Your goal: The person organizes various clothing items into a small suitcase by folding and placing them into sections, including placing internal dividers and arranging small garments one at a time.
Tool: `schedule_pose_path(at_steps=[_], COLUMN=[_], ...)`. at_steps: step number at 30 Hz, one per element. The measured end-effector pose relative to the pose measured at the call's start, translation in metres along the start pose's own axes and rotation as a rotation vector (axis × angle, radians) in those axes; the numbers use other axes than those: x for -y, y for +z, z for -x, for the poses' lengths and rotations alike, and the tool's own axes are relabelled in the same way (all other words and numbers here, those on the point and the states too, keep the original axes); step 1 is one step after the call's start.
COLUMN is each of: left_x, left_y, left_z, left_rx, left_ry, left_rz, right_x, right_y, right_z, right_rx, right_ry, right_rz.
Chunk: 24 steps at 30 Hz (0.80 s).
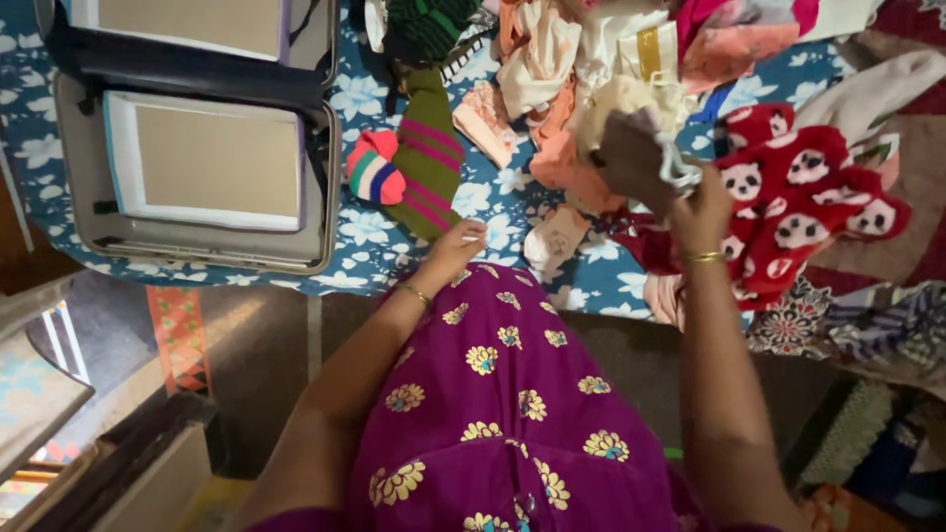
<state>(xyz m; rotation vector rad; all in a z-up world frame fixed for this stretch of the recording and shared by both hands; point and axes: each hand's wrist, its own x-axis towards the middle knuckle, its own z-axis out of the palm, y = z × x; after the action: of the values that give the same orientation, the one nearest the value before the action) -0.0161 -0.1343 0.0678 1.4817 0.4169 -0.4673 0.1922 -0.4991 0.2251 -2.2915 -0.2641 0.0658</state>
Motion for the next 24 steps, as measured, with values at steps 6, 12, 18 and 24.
schedule_pose_path(at_steps=[6, 12, 18, 24], left_x=[-0.078, -0.08, -0.118, -0.091], left_y=[0.024, 0.032, -0.007, -0.053], left_z=[0.014, 0.024, 0.052, 0.051], left_rx=[0.154, 0.333, 0.196, 0.234], left_ry=[0.125, -0.401, -0.233, -0.213], left_rz=[0.008, 1.099, 1.372, 1.182], right_x=[0.101, 0.181, 0.226, 0.243], right_y=[0.04, 0.079, 0.093, 0.099], right_z=[0.071, 0.122, 0.146, 0.144], right_rx=[-0.02, 0.086, 0.228, 0.331], right_ry=[-0.245, -0.401, -0.672, -0.757], right_rz=[0.301, 0.175, 0.252, 0.157])
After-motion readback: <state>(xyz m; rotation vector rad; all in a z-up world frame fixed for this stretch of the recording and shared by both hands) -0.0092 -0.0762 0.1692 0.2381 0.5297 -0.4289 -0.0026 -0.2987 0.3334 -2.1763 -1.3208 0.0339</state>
